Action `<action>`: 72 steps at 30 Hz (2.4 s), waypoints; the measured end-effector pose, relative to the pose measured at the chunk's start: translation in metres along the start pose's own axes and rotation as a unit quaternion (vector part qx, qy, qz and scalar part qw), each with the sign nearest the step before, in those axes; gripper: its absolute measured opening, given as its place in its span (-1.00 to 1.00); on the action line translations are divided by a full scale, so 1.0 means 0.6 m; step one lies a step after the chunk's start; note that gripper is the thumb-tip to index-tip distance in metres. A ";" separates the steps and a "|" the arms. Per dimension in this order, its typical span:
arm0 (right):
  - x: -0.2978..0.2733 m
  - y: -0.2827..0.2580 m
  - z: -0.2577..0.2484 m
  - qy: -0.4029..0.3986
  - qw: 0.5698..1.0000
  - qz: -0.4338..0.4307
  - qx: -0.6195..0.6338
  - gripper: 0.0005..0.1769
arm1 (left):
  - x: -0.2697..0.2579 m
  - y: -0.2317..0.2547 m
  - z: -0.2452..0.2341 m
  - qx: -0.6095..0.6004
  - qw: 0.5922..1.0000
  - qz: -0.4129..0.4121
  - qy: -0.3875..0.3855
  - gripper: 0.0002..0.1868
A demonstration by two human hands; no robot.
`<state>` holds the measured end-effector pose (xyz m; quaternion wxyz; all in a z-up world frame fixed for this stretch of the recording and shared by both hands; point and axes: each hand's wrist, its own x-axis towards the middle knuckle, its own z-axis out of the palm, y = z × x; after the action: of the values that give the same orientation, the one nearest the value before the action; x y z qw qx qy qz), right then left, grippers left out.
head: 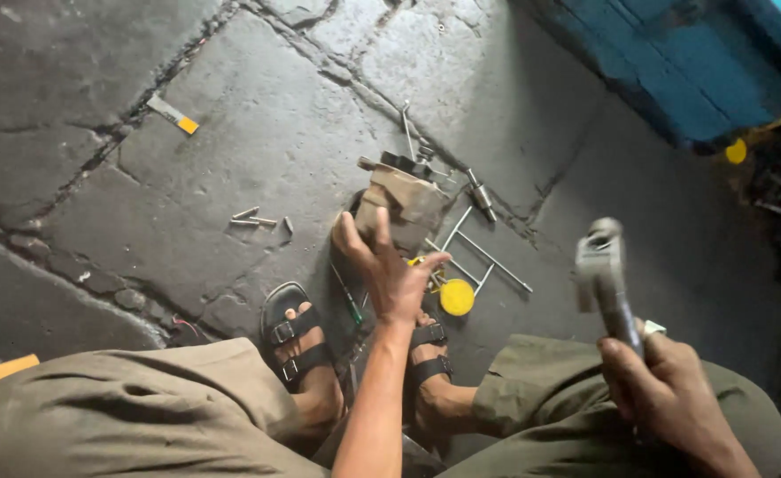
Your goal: Disassembling and repairing an automotive alternator using various hand tools.
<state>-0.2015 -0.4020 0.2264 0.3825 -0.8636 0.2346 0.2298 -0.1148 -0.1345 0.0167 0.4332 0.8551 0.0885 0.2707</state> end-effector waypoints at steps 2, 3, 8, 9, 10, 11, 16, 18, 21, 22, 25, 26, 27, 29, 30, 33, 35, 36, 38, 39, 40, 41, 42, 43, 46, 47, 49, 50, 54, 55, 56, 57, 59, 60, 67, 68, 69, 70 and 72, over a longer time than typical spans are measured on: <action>-0.006 0.006 -0.004 -0.001 0.999 -0.008 0.051 -0.73 | -0.013 -0.029 0.012 0.005 1.000 -0.006 0.000 0.29; -0.009 0.011 -0.006 -0.001 0.995 -0.022 0.096 -0.74 | -0.018 -0.042 0.022 0.008 1.000 -0.014 0.005 0.30; -0.025 0.026 -0.011 -0.039 0.993 -0.027 0.108 -0.78 | -0.003 -0.057 -0.003 -0.016 0.999 0.020 -0.044 0.33; -0.026 0.016 -0.007 -0.051 0.994 -0.061 0.076 -0.80 | 0.004 -0.057 -0.012 -0.015 0.998 0.030 -0.057 0.34; -0.026 0.020 -0.005 -0.049 0.994 -0.057 0.084 -0.80 | 0.002 -0.066 -0.011 -0.014 0.997 0.035 -0.064 0.34; -0.027 0.024 -0.005 -0.043 0.996 -0.055 0.052 -0.81 | -0.001 -0.075 -0.010 -0.018 0.997 0.038 -0.071 0.31; -0.032 0.030 0.000 -0.043 0.997 -0.058 0.010 -0.82 | 0.019 -0.070 -0.007 -0.026 0.994 0.066 -0.081 0.22; -0.038 0.015 0.001 -0.025 0.985 -0.171 0.030 -0.79 | 0.031 -0.054 -0.011 -0.005 0.993 0.090 -0.078 0.19; -0.035 -0.031 0.002 0.002 0.988 -0.157 0.004 -0.86 | 0.070 -0.011 -0.011 0.045 0.985 0.135 -0.092 0.16; -0.035 -0.036 0.001 0.002 0.987 -0.158 0.009 -0.86 | 0.084 -0.005 -0.007 0.047 0.985 0.140 -0.092 0.16; -0.038 -0.035 0.007 -0.005 0.982 -0.183 0.053 -0.87 | 0.133 0.013 0.010 0.079 0.966 0.181 -0.164 0.13; -0.040 -0.030 0.010 -0.008 0.984 -0.164 0.066 -0.86 | 0.151 0.021 0.016 0.094 0.951 0.179 -0.234 0.11; -0.039 -0.027 0.012 -0.009 0.986 -0.147 0.079 -0.86 | 0.174 0.031 0.024 0.111 0.931 0.179 -0.300 0.08; -0.035 -0.040 0.015 -0.010 0.979 -0.171 0.106 -0.86 | 0.213 0.039 0.047 0.141 0.898 0.182 -0.375 0.07; -0.032 -0.045 0.015 -0.015 0.973 -0.193 0.125 -0.84 | 0.230 0.044 0.060 0.170 0.861 0.175 -0.447 0.06; -0.047 -0.078 0.024 -0.033 0.968 -0.075 0.239 -0.81 | 0.254 0.084 0.098 0.233 0.769 0.203 -0.560 0.04; -0.048 -0.099 0.015 -0.026 0.934 -0.190 0.300 -0.79 | 0.259 0.105 0.108 0.253 0.729 0.243 -0.588 0.06; -0.049 -0.111 0.013 -0.029 0.885 -0.306 0.349 -0.76 | 0.262 0.113 0.109 0.275 0.691 0.273 -0.610 0.08; -0.043 -0.090 0.012 -0.026 0.903 -0.255 0.345 -0.76 | 0.262 0.141 0.095 0.278 0.673 0.302 -0.615 0.09; -0.038 -0.082 0.014 -0.032 0.919 -0.214 0.331 -0.76 | 0.266 0.153 0.080 0.282 0.666 0.324 -0.610 0.10; -0.036 -0.076 0.016 -0.036 0.917 -0.212 0.336 -0.76 | 0.273 0.170 0.060 0.288 0.662 0.322 -0.612 0.10; -0.034 -0.070 0.016 -0.043 0.938 -0.152 0.307 -0.75 | 0.279 0.189 0.042 0.285 0.667 0.322 -0.609 0.07; -0.033 -0.064 0.017 -0.051 0.955 -0.092 0.276 -0.74 | 0.284 0.209 0.024 0.282 0.672 0.321 -0.605 0.04; -0.033 -0.077 0.008 -0.051 0.955 -0.093 0.276 -0.74 | 0.286 0.218 0.013 0.283 0.672 0.321 -0.605 0.04; -0.038 -0.091 -0.004 -0.054 0.954 -0.048 0.292 -0.76 | 0.291 0.234 -0.018 0.305 0.678 0.304 -0.596 0.04; -0.039 -0.080 0.000 -0.046 0.954 -0.065 0.289 -0.77 | 0.291 0.231 -0.027 0.316 0.682 0.294 -0.590 0.07; -0.043 -0.078 0.000 -0.039 0.953 -0.085 0.286 -0.77 | 0.290 0.216 -0.038 0.328 0.687 0.283 -0.583 0.09; -0.046 -0.088 -0.005 -0.025 0.962 -0.063 0.265 -0.78 | 0.289 0.206 -0.041 0.340 0.685 0.278 -0.581 0.08; -0.047 -0.076 -0.005 -0.020 0.965 -0.070 0.251 -0.73 | 0.288 0.172 -0.057 0.392 0.670 0.260 -0.574 0.03; -0.046 -0.060 -0.003 -0.023 0.966 -0.070 0.250 -0.73 | 0.284 0.169 -0.061 0.392 0.670 0.257 -0.575 0.03; -0.044 -0.047 0.000 -0.032 0.963 -0.091 0.251 -0.80 | 0.282 0.165 -0.065 0.392 0.670 0.266 -0.571 0.04; -0.038 -0.037 0.004 -0.047 0.959 -0.114 0.253 -0.85 | 0.286 0.160 -0.074 0.396 0.670 0.272 -0.566 0.05; -0.034 -0.038 0.004 -0.042 0.966 -0.098 0.234 -0.82 | 0.291 0.154 -0.085 0.398 0.667 0.271 -0.568 0.05; -0.036 -0.035 0.004 -0.029 0.973 -0.080 0.214 -0.78 | 0.289 0.150 -0.089 0.395 0.665 0.278 -0.569 0.06; -0.040 -0.054 0.000 -0.006 0.983 -0.134 0.123 -0.70 | 0.276 0.114 -0.087 0.398 0.669 0.256 -0.574 0.02; -0.040 -0.047 0.000 -0.014 0.984 -0.129 0.118 -0.65 | 0.273 0.111 -0.089 0.386 0.676 0.255 -0.574 0.03; -0.034 -0.044 0.001 -0.024 0.985 -0.128 0.116 -0.60 | 0.276 0.109 -0.091 0.378 0.683 0.253 -0.572 0.04; -0.029 -0.049 0.002 -0.031 0.984 -0.131 0.116 -0.60 | 0.281 0.100 -0.097 0.382 0.683 0.247 -0.571 0.04; -0.033 -0.051 0.000 -0.023 0.989 -0.048 0.137 -0.66 | 0.275 0.088 -0.101 0.307 0.732 0.263 -0.548 0.18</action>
<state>-0.1991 -0.3794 0.2546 0.5134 -0.8077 0.2134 0.1964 -0.0134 -0.0611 0.1510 0.0316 0.9308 -0.3141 -0.1844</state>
